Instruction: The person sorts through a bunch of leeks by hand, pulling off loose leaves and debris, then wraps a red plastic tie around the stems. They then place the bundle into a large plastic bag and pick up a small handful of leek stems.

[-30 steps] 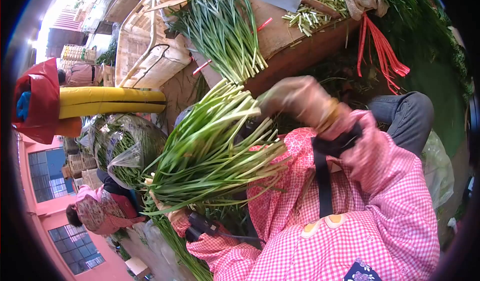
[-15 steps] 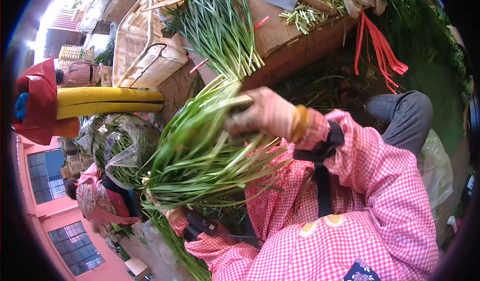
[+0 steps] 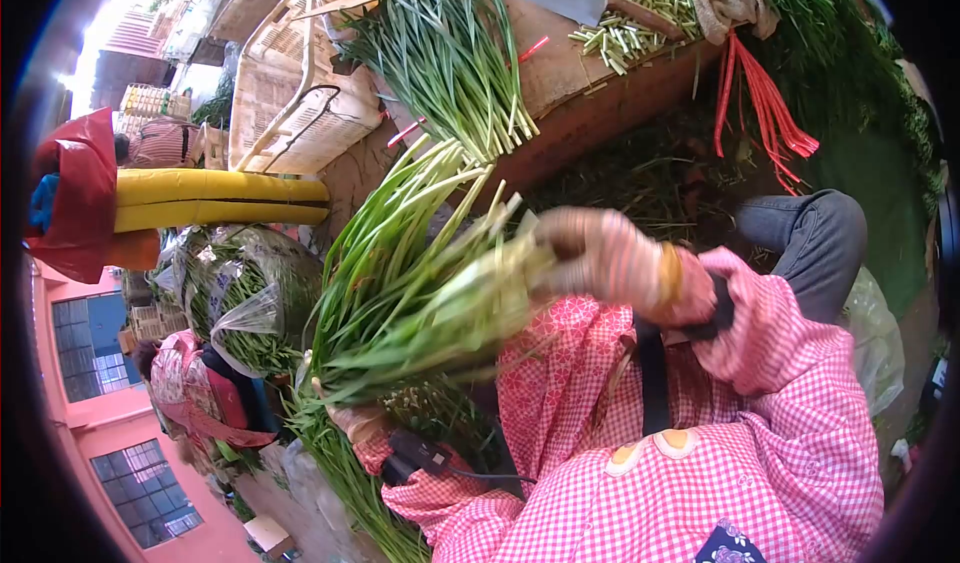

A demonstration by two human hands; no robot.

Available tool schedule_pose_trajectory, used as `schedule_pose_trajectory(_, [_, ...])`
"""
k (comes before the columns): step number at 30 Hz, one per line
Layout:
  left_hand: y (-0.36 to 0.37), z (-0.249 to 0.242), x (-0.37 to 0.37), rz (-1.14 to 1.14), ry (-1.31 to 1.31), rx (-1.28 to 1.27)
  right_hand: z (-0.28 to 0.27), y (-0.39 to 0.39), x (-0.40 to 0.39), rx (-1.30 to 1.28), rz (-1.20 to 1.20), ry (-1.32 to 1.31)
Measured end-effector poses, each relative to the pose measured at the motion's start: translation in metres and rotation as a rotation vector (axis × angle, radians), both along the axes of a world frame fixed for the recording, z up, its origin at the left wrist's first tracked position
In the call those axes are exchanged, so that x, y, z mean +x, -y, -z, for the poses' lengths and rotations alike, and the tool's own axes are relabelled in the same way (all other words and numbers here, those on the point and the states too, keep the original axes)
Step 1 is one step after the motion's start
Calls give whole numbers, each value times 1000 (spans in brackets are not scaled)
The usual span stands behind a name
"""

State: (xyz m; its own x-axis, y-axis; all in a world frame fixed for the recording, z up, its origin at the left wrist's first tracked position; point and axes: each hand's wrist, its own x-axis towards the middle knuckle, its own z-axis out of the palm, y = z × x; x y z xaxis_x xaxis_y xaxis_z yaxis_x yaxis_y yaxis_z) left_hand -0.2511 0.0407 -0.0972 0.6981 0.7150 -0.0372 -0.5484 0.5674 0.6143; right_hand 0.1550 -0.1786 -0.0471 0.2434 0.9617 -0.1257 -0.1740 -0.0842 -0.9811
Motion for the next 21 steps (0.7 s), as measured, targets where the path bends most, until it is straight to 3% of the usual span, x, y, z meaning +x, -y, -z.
schedule_pose_trajectory(1, [-8, 14, -14, -63, -135, 32, -11, 16, -3, 133, -152, 124])
schedule_pose_trajectory(2, [-11, 27, -29, -135, -272, 60, -6, 19, 2, 105, -250, 315])
schedule_pose_trajectory(4, [-9, 43, -54, -263, -557, 107, 36, 24, 21, 262, -5, 323])
schedule_pose_trajectory(5, [-12, 47, -54, -312, -689, 137, 9, 19, 30, -334, 118, -75])
schedule_pose_trajectory(6, [4, 1, -3, -540, -454, -327, -1, 22, 36, -252, 96, -68])
schedule_pose_trajectory(9, [-2, 20, -38, -240, -23, -536, -13, 22, 33, -76, 109, -118])
schedule_pose_trajectory(10, [-5, 25, -41, -266, -77, -483, -11, 15, 35, -6, 204, -152])
schedule_pose_trajectory(11, [-4, 24, -34, -293, -134, -431, -10, 7, 44, 19, 180, 233])
schedule_pose_trajectory(13, [19, -11, 18, -610, -647, -72, -16, -6, 43, 142, -33, 684])
schedule_pose_trajectory(14, [19, -19, 17, -517, -447, -231, -34, -14, 36, -65, -238, 708])
schedule_pose_trajectory(15, [18, -20, 19, -532, -448, -217, -34, -27, 31, -82, -448, 783])
schedule_pose_trajectory(17, [17, -21, 23, -569, -447, -191, -50, -47, 19, -397, -630, 722])
schedule_pose_trajectory(19, [6, -15, 5, -421, -366, -184, -15, -48, 6, -111, -522, 278])
schedule_pose_trajectory(20, [6, -15, 1, -387, -359, -192, -23, -43, 7, -23, -427, 248])
schedule_pose_trajectory(21, [8, -12, -4, -356, -348, -203, -8, -43, 9, 225, -283, 370])
